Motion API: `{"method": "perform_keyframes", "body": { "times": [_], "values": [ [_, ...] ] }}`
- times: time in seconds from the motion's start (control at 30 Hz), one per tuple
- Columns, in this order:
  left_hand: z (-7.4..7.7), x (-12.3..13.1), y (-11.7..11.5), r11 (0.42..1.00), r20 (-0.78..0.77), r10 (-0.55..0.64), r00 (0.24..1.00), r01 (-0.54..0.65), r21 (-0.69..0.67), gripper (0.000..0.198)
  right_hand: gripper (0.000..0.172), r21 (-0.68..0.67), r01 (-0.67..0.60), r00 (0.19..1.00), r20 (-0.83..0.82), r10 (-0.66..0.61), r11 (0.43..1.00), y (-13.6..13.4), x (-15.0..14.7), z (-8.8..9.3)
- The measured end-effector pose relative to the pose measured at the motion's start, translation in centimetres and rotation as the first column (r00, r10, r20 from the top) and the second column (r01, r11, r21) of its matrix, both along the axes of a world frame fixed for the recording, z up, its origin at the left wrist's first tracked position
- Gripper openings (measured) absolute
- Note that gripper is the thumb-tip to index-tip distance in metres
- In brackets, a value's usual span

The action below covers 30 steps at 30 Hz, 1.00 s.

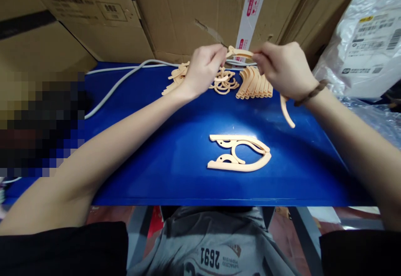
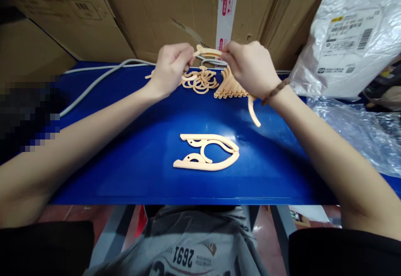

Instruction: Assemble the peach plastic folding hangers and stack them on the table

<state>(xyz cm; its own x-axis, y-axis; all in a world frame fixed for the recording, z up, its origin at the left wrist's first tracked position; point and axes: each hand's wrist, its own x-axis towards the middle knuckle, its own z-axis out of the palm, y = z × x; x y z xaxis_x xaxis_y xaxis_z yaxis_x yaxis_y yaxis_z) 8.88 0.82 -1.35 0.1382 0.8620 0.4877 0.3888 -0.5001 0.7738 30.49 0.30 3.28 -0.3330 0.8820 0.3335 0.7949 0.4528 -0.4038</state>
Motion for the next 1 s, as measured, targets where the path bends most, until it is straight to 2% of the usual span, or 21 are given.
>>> {"method": "perform_keyframes", "body": {
  "times": [0.07, 0.1, 0.17, 0.23, 0.33, 0.43, 0.53, 0.6, 0.67, 0.73, 0.77, 0.8, 0.83, 0.9, 0.97, 1.0],
  "values": [
    [-0.6, 0.2, -0.6, 0.999, -0.010, 0.025, 1.000, -0.024, 0.049, 0.041, 0.032, -0.015, 0.002, 0.997, 0.078, 0.000, 1.000, -0.2, -0.2, -0.2],
    [-0.8, 0.3, -0.8, 0.997, -0.012, 0.041, 0.999, -0.040, 0.067, 0.040, 0.031, -0.078, -0.013, 0.999, 0.030, 0.016, 0.997, -0.3, -0.3, -0.3],
    [-1.1, 0.4, -0.7, 0.993, -0.005, 0.084, 0.996, -0.083, 0.081, 0.038, 0.026, -0.239, -0.083, 0.981, -0.191, 0.037, 0.967, -0.5, -0.6, -0.3],
    [-1.2, 0.5, 0.0, 0.992, -0.010, 0.112, 0.994, -0.111, 0.063, 0.038, 0.022, -0.333, -0.159, 0.910, -0.414, 0.008, 0.929, -0.5, -0.8, -0.2],
    [-1.3, 0.3, 1.8, 0.994, -0.105, 0.101, 0.989, -0.105, -0.030, 0.041, 0.014, -0.329, -0.184, 0.838, -0.546, -0.028, 0.926, -0.5, -1.0, 0.2],
    [-1.9, 0.0, 3.4, 0.986, -0.202, 0.058, 0.978, -0.088, -0.143, 0.039, 0.007, -0.338, -0.173, 0.798, -0.599, -0.070, 0.925, -0.3, -1.2, 0.4],
    [-2.2, -0.5, 3.7, 0.965, -0.196, 0.143, 0.970, -0.181, -0.191, 0.020, 0.006, -0.327, -0.128, 0.765, -0.634, -0.117, 0.936, -0.1, -1.4, 0.3],
    [-1.7, -0.6, 3.4, 0.957, -0.118, 0.171, 0.978, -0.193, -0.216, 0.016, 0.006, -0.293, -0.075, 0.735, -0.662, -0.146, 0.953, 0.3, -1.4, 0.2],
    [-0.7, -0.5, 2.9, 0.952, 0.022, 0.073, 0.997, -0.063, -0.300, 0.024, 0.010, -0.243, -0.018, 0.700, -0.696, -0.162, 0.970, 0.8, -1.2, 0.2],
    [0.6, -0.2, 2.3, 0.900, 0.087, -0.084, 0.993, 0.113, -0.422, 0.055, 0.019, -0.183, 0.022, 0.664, -0.732, -0.151, 0.983, 1.3, -1.0, 0.1],
    [1.3, -0.1, 2.0, 0.867, 0.140, -0.168, 0.976, 0.214, -0.451, 0.061, 0.024, -0.158, 0.034, 0.650, -0.747, -0.142, 0.987, 1.6, -0.8, 0.2],
    [1.9, 0.0, 1.7, 0.811, 0.220, -0.261, 0.940, 0.337, -0.479, 0.054, 0.028, -0.140, 0.042, 0.643, -0.754, -0.134, 0.989, 1.7, -0.6, 0.2],
    [2.4, 0.1, 1.4, 0.789, 0.280, -0.280, 0.918, 0.386, -0.477, 0.043, 0.031, -0.130, 0.052, 0.642, -0.755, -0.133, 0.990, 1.9, -0.4, 0.3],
    [3.2, 0.1, 1.1, 0.792, 0.376, -0.240, 0.895, 0.404, -0.457, 0.036, 0.031, -0.101, 0.087, 0.679, -0.723, -0.133, 0.991, 1.9, 0.0, 0.5],
    [3.7, 0.0, 0.9, 0.824, 0.411, -0.172, 0.895, 0.360, -0.438, 0.035, 0.022, -0.006, 0.156, 0.791, -0.599, -0.128, 0.988, 1.6, 0.5, 0.9],
    [3.8, 0.0, 0.8, 0.834, 0.407, -0.149, 0.901, 0.336, -0.437, 0.033, 0.015, 0.070, 0.188, 0.866, -0.482, -0.132, 0.980, 1.4, 0.7, 1.1]
  ]
}}
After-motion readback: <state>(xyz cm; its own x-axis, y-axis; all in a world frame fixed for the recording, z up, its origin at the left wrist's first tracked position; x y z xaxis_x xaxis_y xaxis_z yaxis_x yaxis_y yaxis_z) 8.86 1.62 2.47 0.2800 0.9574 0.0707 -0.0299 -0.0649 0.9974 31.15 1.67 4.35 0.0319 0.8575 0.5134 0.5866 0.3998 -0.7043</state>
